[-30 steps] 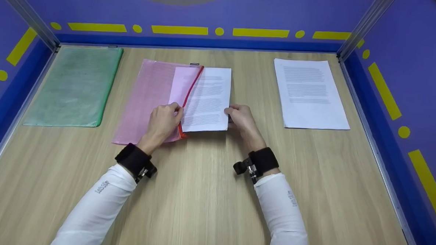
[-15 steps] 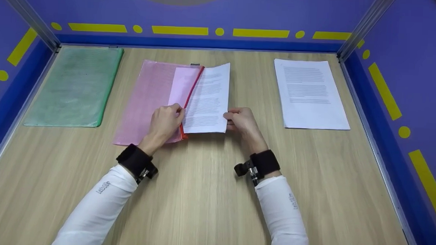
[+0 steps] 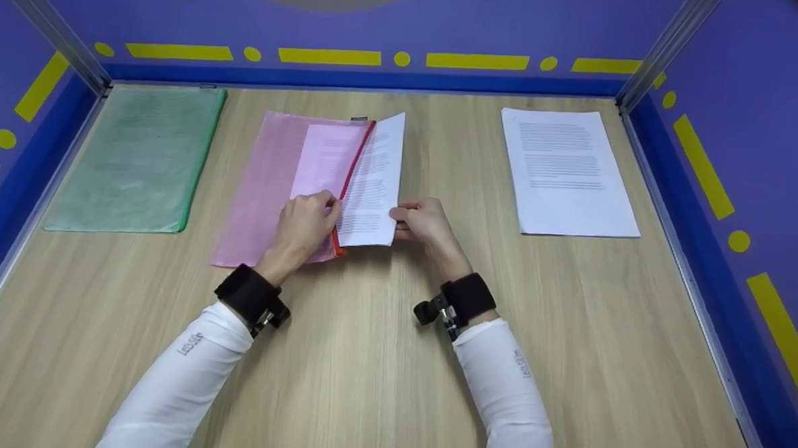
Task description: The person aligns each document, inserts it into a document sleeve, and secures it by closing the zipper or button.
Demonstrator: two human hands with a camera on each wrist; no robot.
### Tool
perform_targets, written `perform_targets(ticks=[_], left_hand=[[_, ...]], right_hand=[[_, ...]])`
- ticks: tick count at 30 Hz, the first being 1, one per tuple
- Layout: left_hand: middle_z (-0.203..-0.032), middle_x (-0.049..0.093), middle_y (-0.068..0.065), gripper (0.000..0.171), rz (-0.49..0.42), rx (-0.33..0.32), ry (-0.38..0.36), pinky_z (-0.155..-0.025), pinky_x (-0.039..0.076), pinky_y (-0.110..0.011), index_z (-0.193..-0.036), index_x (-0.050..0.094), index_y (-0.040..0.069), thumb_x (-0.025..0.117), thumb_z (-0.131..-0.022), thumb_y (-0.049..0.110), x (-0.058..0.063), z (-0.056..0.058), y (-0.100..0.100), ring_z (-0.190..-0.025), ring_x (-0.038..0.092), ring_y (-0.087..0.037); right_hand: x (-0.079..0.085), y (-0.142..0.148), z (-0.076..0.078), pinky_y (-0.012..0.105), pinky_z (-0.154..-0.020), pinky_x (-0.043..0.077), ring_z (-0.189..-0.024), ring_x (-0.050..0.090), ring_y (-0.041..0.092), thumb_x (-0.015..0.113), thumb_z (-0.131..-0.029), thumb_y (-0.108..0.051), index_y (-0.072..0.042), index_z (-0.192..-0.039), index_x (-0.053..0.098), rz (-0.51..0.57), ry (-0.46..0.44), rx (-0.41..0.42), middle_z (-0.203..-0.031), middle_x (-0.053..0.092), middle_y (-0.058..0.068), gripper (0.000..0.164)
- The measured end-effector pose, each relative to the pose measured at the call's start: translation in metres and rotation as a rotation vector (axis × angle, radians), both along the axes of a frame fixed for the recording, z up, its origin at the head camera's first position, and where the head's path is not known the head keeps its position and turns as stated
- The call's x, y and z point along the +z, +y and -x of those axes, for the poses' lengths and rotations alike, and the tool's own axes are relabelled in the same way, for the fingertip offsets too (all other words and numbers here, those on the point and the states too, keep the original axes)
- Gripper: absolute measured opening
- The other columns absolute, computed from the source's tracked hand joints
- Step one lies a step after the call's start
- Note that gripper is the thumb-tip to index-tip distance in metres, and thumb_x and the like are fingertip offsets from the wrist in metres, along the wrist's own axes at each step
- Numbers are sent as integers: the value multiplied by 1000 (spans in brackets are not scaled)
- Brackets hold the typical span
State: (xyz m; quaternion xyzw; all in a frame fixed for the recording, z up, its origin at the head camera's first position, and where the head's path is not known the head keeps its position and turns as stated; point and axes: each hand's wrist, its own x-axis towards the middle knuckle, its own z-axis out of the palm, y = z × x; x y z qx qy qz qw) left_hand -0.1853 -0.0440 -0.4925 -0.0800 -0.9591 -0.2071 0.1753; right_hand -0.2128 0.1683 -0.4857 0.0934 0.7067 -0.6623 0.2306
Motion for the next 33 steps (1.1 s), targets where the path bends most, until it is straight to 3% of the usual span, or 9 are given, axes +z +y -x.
perform_targets(ticks=[12,20,33], left_hand=[[-69,71,-11,26,-9,-11,-11,-57,56,-44,-75,65,2,58,-96,16,2,-1,1,-61,69,-32],[-67,70,-10,26,7,-20,17,-55,56,-43,-74,64,3,59,-96,17,2,-1,2,-60,68,-30],[-72,72,-10,24,-7,-44,-8,-59,57,-43,-79,67,4,59,-97,17,4,-1,4,-65,70,-32]], right_hand=[[-1,-25,0,21,-69,60,-73,70,7,59,-96,-5,15,-133,50,25,-10,1,-84,69,0,44],[-2,-36,0,20,-70,59,-74,70,6,60,-96,-7,11,-131,56,-29,4,24,-90,69,3,41],[-3,-46,2,19,-64,58,-65,66,5,63,-94,-7,12,-130,56,-31,9,41,-77,67,-3,42]])
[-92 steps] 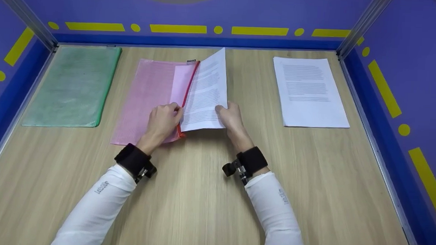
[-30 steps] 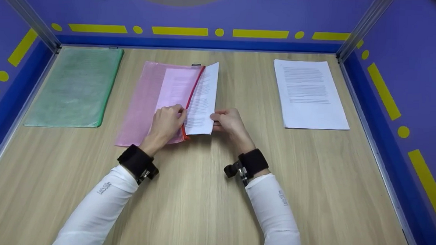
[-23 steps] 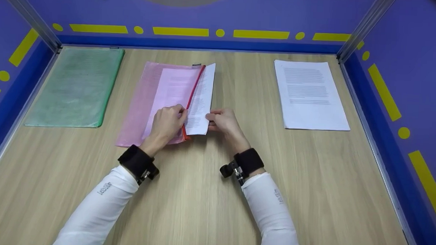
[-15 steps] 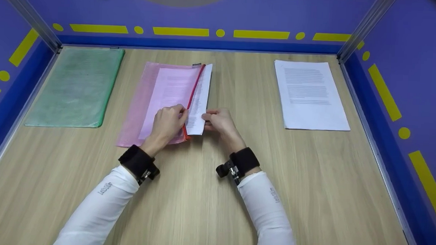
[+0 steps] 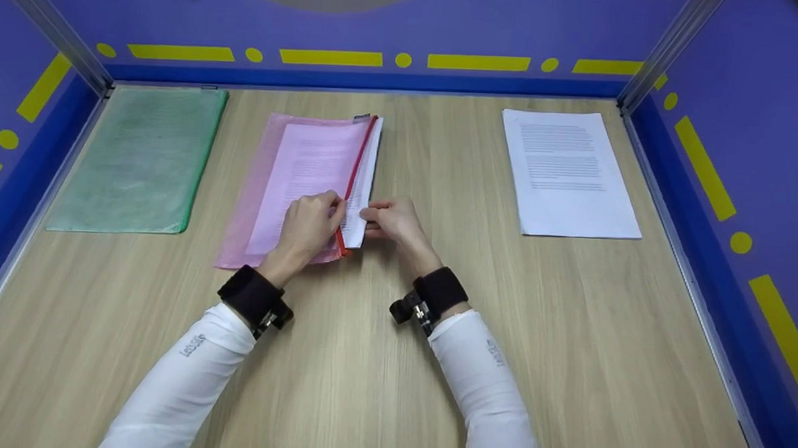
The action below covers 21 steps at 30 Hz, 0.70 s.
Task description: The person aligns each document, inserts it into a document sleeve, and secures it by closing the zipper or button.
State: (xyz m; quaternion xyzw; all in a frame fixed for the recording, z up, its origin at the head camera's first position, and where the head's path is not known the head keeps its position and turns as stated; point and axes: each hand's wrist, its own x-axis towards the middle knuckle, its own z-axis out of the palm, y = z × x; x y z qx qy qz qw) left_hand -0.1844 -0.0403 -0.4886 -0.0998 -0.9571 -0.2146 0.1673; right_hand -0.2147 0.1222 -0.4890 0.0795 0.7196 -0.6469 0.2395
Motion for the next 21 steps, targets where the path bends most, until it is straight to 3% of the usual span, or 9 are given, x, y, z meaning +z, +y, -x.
perform_targets(ticks=[7,15,21], left_hand=[[-71,71,-10,24,5,-12,-13,-60,58,-42,-81,67,4,58,-98,18,2,-1,0,-64,70,-31],[-70,70,-9,24,-23,-24,-27,-59,58,-40,-81,66,4,56,-98,16,3,-1,1,-63,69,-27],[-75,73,-10,22,-46,-27,-39,-61,59,-38,-84,68,4,56,-98,16,3,-1,2,-67,71,-28]], right_hand=[[2,-7,0,14,-44,41,-46,50,1,65,-93,-10,7,-123,62,-79,67,60,-59,57,-7,35],[1,-14,1,17,-46,34,-46,41,1,66,-93,-14,1,-125,66,-167,117,85,-71,60,-9,35],[-4,-17,2,18,-45,29,-44,33,1,64,-94,-14,-3,-121,70,-227,164,111,-61,50,-10,31]])
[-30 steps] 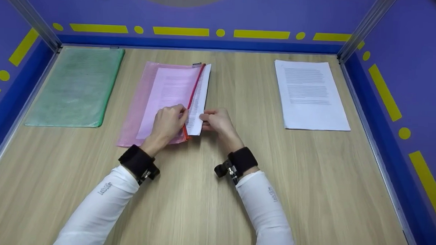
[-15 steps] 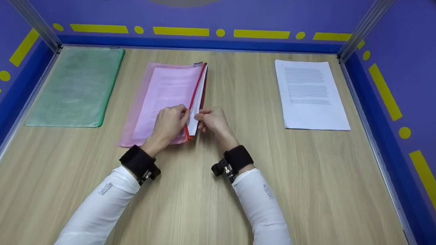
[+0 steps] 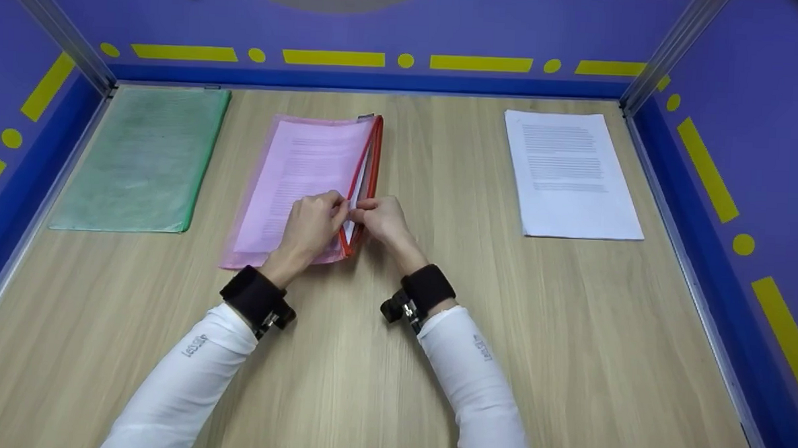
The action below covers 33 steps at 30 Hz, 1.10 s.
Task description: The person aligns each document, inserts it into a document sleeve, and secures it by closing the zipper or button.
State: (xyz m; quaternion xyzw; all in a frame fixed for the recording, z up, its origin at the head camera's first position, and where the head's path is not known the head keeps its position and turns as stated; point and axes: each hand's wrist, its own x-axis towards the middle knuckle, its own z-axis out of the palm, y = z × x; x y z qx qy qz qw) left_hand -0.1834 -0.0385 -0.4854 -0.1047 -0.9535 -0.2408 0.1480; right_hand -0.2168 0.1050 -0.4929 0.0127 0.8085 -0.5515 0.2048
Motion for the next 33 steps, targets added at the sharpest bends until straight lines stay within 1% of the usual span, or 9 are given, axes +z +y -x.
perform_targets(ticks=[6,13,16,19,21,24,27,28,33], left_hand=[[-77,74,-11,21,-11,-7,19,-62,59,-37,-84,69,3,58,-97,15,1,0,0,-68,72,-29],[-77,74,-11,20,-20,13,27,-61,59,-39,-85,70,3,60,-97,16,-1,1,-2,-68,72,-30],[-78,75,-10,20,-31,17,8,-61,59,-36,-87,71,3,59,-97,17,-1,2,-4,-67,72,-28],[-78,75,-10,21,-35,20,-17,-62,59,-34,-87,71,4,60,-97,18,-1,3,-5,-67,72,-27],[-77,75,-10,21,-21,18,-14,-61,59,-34,-87,71,3,60,-97,18,-1,4,-5,-66,72,-26],[-76,75,-10,21,9,10,-10,-61,59,-36,-85,71,3,60,-97,18,-2,7,-5,-65,72,-27],[-75,74,-10,23,41,1,-24,-61,59,-37,-85,71,4,60,-97,19,-2,10,-4,-65,72,-28],[-76,74,-11,24,48,0,-35,-61,59,-37,-84,71,4,60,-98,19,-1,11,-4,-66,72,-28],[-76,74,-11,25,63,2,-77,-64,60,-39,-83,71,3,59,-98,19,-1,14,-2,-69,72,-30]], right_hand=[[-3,-5,1,18,-47,31,-49,39,4,62,-93,-12,0,-114,73,-34,58,37,-69,58,-8,27],[-4,-6,0,20,-44,36,-44,47,5,62,-94,-14,0,-116,72,26,7,28,-57,58,-6,27],[-4,-2,0,19,-45,41,-45,51,5,64,-95,-15,-1,-117,71,69,-13,11,-63,63,-4,28],[-2,3,0,18,-49,46,-49,56,5,65,-95,-16,-1,-122,69,116,-26,-20,-76,70,2,32],[0,7,0,19,-51,48,-51,58,5,65,-95,-17,0,-123,67,125,-9,-35,-84,73,9,33],[3,15,0,20,-53,51,-53,60,6,63,-96,-18,0,-124,66,105,14,-63,-90,74,12,34],[5,24,1,20,-55,52,-54,61,6,61,-97,-17,0,-127,64,82,35,-93,-91,74,10,35],[4,27,1,20,-55,53,-54,61,7,61,-97,-17,0,-127,64,79,36,-107,-88,74,6,34],[0,38,2,21,-57,53,-56,62,7,61,-97,-17,0,-127,65,109,51,-160,-84,72,0,34]])
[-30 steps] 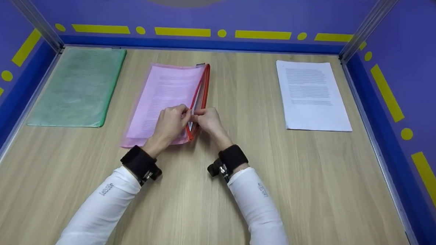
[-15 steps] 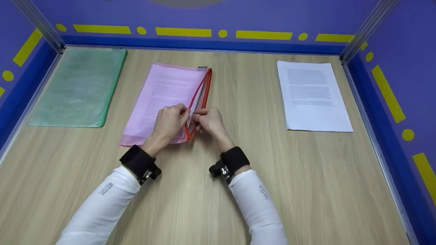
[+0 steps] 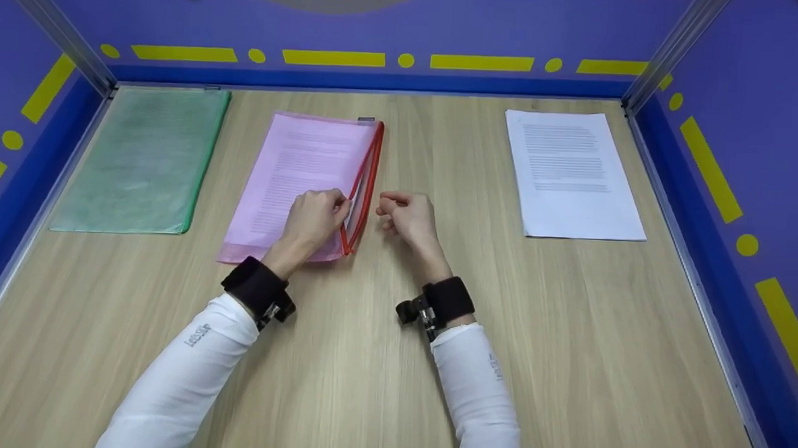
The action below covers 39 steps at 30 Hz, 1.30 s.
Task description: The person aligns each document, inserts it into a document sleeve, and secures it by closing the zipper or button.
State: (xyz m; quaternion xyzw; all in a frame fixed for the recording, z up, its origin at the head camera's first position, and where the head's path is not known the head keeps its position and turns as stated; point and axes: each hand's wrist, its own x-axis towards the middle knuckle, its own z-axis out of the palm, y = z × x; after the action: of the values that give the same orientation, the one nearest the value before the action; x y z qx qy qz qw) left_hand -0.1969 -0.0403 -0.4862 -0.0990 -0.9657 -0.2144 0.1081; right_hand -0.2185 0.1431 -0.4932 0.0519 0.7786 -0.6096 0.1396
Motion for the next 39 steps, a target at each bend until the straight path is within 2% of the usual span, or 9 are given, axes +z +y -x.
perform_targets(ticks=[10,15,19,24,30,35,39], left_hand=[[-80,75,-12,24,68,-11,-55,-68,60,-42,-85,71,4,60,-98,21,-8,-1,5,-74,73,-32],[-82,75,-12,25,116,3,-85,-68,60,-42,-87,71,5,61,-97,25,-11,-4,5,-75,73,-32],[-81,75,-13,24,144,-17,-65,-65,59,-45,-85,71,5,62,-96,24,-13,-12,3,-74,73,-35],[-79,74,-11,22,120,-112,-60,-65,59,-44,-85,72,5,61,-96,21,-11,-22,-6,-72,72,-33],[-92,76,-13,22,104,-220,-97,-74,60,-44,-102,74,3,64,-95,21,-10,-35,-24,-84,74,-33],[-112,73,-16,37,132,-319,-157,-87,58,-44,-114,69,2,67,-94,32,-10,-41,-33,-100,71,-33],[-133,63,-17,55,135,-400,-213,-100,53,-44,-123,66,4,74,-86,44,-10,-43,-31,-120,62,-32]], right_hand=[[-2,11,-5,24,-59,55,-60,64,7,62,-98,-21,-2,-128,64,37,54,-79,-86,72,-3,35],[-2,11,-5,23,-57,55,-58,64,7,62,-98,-20,0,-128,64,75,73,-77,-82,72,-4,36],[-3,14,-6,22,-58,56,-60,66,8,61,-99,-21,-1,-129,64,50,92,-56,-83,72,-4,36],[-5,17,-6,24,-61,58,-62,67,9,58,-100,-23,-3,-128,64,7,114,-38,-87,73,-3,35],[-3,21,-4,24,-61,58,-63,68,9,58,-101,-26,-5,-129,65,-17,137,-24,-91,74,1,36],[-1,28,-4,22,-59,56,-63,67,8,59,-100,-29,-7,-128,66,-36,157,-42,-90,74,0,36],[-3,33,-5,22,-61,56,-63,67,7,59,-100,-29,-7,-129,65,-38,142,-28,-90,74,-2,37]])
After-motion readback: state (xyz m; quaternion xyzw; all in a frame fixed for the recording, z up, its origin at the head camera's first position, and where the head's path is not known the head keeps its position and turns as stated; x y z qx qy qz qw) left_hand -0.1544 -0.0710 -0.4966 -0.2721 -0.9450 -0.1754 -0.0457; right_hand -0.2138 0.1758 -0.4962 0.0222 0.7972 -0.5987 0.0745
